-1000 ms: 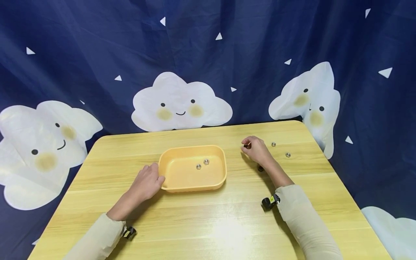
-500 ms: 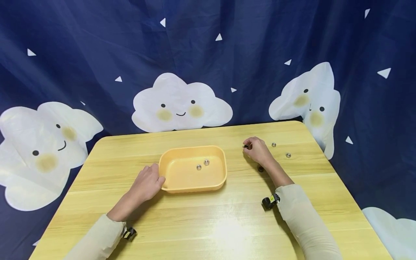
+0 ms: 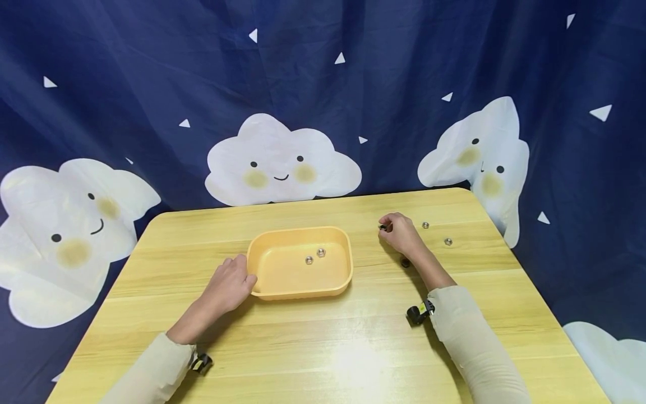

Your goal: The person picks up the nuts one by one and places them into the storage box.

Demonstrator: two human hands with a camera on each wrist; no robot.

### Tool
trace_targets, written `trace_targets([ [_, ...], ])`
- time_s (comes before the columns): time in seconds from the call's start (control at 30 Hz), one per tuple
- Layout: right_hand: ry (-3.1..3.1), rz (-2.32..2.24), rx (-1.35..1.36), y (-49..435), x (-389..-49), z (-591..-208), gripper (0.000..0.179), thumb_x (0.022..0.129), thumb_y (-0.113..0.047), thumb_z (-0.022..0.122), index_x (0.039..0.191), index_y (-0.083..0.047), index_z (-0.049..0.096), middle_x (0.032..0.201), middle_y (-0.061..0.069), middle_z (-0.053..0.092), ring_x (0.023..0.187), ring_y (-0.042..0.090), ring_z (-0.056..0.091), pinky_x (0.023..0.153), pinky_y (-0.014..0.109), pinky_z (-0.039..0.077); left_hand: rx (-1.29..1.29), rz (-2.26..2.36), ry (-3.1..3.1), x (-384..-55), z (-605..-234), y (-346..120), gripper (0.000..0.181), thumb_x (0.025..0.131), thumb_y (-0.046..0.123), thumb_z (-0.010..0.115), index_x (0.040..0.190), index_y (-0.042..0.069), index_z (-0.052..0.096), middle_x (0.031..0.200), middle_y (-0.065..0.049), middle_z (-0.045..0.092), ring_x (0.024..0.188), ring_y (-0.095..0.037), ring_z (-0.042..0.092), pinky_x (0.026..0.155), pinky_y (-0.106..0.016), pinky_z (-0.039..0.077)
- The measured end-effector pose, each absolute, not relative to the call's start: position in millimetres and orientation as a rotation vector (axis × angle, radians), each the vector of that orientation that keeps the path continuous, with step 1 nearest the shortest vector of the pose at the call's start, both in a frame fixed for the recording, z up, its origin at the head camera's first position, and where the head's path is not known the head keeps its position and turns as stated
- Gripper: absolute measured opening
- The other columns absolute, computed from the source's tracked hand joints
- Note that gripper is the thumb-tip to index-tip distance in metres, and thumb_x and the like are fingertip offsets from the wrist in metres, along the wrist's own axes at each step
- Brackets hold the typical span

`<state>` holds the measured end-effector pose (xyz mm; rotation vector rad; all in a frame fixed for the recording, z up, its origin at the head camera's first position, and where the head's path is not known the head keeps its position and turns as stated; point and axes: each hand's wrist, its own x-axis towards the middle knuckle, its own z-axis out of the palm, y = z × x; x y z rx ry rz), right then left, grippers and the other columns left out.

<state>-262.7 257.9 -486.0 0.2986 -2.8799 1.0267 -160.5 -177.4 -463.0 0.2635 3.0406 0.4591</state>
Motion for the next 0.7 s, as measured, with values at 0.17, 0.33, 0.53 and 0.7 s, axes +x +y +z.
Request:
trace_targets([
  [0.17, -2.882, 1.023, 0.287, 259.5, -262.6, -487.3, 0.028, 0.091, -0.008, 0.072, 0.116, 0.005, 0.07, 0.113, 0.025, 0.068, 0.096, 0.036, 0.07, 0.085, 0.046, 0.056, 0.26, 0.451, 3.041, -160.7, -463.3, -177.2, 0.019, 0.09, 0.024, 0.052, 0.085, 0.006, 0.051, 0.076, -0.008, 0.048, 0.071, -0.026, 0.043, 0.064, -0.033, 0.034],
  [0.33, -2.896, 1.007, 0.286, 261.7, -263.7, -489.1, 0.029, 0.092, -0.008, 0.071, 0.117, 0.005, 0.07, 0.11, 0.025, 0.071, 0.097, 0.036, 0.069, 0.086, 0.048, 0.055, 0.258, 0.45, 3.05, -161.4, -463.3, -177.2, 0.019, 0.09, 0.023, 0.053, 0.085, 0.005, 0.051, 0.076, -0.008, 0.049, 0.07, -0.026, 0.044, 0.063, -0.033, 0.035],
  [0.53, -2.938, 1.026, 0.259, 263.3, -265.8, -488.7, 0.034, 0.094, -0.013, 0.07, 0.122, 0.006, 0.069, 0.113, 0.025, 0.073, 0.103, 0.038, 0.069, 0.09, 0.05, 0.055, 0.258, 0.454, 3.043, -161.0, -463.4, -177.1, 0.018, 0.09, 0.023, 0.053, 0.085, 0.006, 0.051, 0.076, -0.008, 0.048, 0.071, -0.026, 0.043, 0.065, -0.033, 0.034],
  [0.7, -2.97, 1.047, 0.249, 264.4, -265.9, -485.3, 0.037, 0.095, -0.016, 0.069, 0.125, 0.006, 0.068, 0.115, 0.026, 0.072, 0.105, 0.039, 0.069, 0.09, 0.051, 0.055, 0.285, 0.453, 3.061, -161.1, -464.2, -177.8, 0.019, 0.09, 0.023, 0.054, 0.082, 0.006, 0.051, 0.075, -0.007, 0.048, 0.07, -0.026, 0.044, 0.063, -0.034, 0.035],
])
